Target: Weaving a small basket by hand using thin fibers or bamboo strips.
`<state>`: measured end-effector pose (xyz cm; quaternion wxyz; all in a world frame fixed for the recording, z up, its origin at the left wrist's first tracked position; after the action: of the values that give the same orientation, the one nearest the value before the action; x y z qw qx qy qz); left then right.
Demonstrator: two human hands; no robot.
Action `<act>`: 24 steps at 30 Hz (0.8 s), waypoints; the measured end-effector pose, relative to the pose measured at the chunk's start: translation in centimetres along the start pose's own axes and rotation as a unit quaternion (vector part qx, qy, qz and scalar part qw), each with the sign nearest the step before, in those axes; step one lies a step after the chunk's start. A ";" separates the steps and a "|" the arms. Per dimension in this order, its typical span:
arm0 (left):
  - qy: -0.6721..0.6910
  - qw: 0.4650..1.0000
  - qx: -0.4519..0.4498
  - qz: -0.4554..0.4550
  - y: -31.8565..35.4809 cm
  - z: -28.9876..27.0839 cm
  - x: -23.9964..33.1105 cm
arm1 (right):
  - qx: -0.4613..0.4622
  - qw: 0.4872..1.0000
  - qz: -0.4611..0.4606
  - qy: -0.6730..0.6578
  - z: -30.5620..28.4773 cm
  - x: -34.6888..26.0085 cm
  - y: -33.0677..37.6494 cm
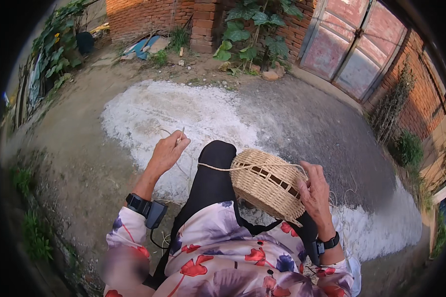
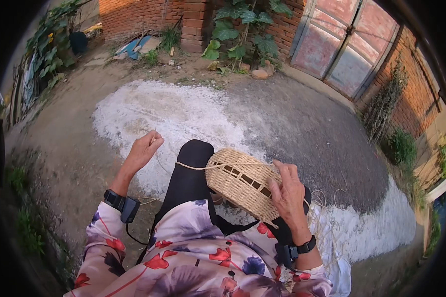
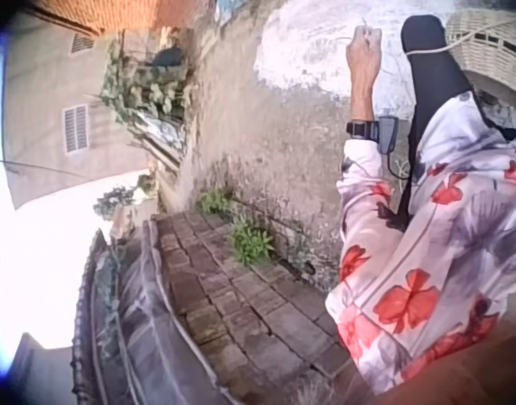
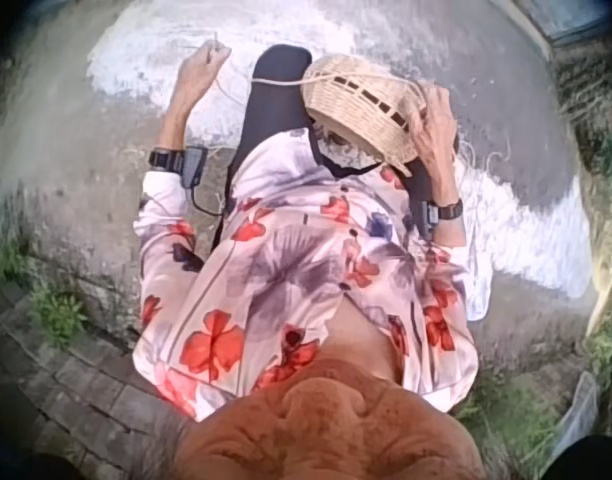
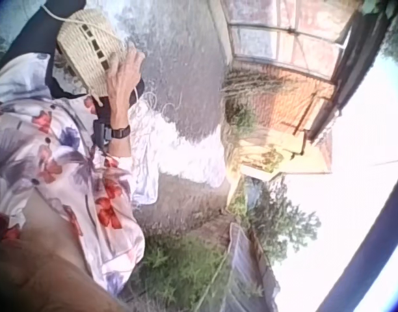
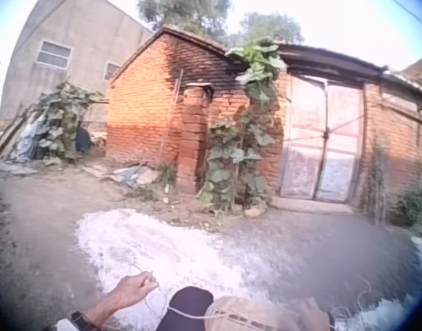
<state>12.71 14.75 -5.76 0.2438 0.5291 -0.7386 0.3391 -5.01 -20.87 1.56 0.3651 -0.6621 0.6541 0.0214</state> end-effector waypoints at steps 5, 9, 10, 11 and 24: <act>-0.035 0.983 -0.159 0.083 3.6 9.1 5.8 | -0.090 0.994 -0.020 -0.055 2.3 3.6 -2.9; -0.012 0.980 -0.154 0.129 3.5 10.3 6.6 | -0.180 0.981 0.022 -0.065 3.1 4.4 -3.9; 0.016 0.978 -0.153 0.137 3.1 10.3 6.7 | -0.226 0.969 0.053 -0.081 3.5 4.9 -4.2; 0.017 0.978 -0.153 0.138 2.5 10.5 6.7 | -0.226 0.970 0.053 -0.080 3.3 4.9 -5.2; -0.019 0.987 -0.127 0.098 0.5 8.8 5.4 | -0.188 0.944 -0.268 0.042 9.4 -5.8 -4.9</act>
<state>10.48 4.87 -7.77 0.2605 0.4253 -0.8286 0.2542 2.71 -11.72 -0.10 0.1984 -0.8699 0.4512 0.0179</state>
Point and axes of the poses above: each hand's wrist, its own y-axis away from the middle knuckle, its own z-axis out of the palm, x = y × z, the point moved 7 cm from there along -y, towards the middle knuckle, and after that the axes turned 2 degrees about -z, right-handed, at the moved point
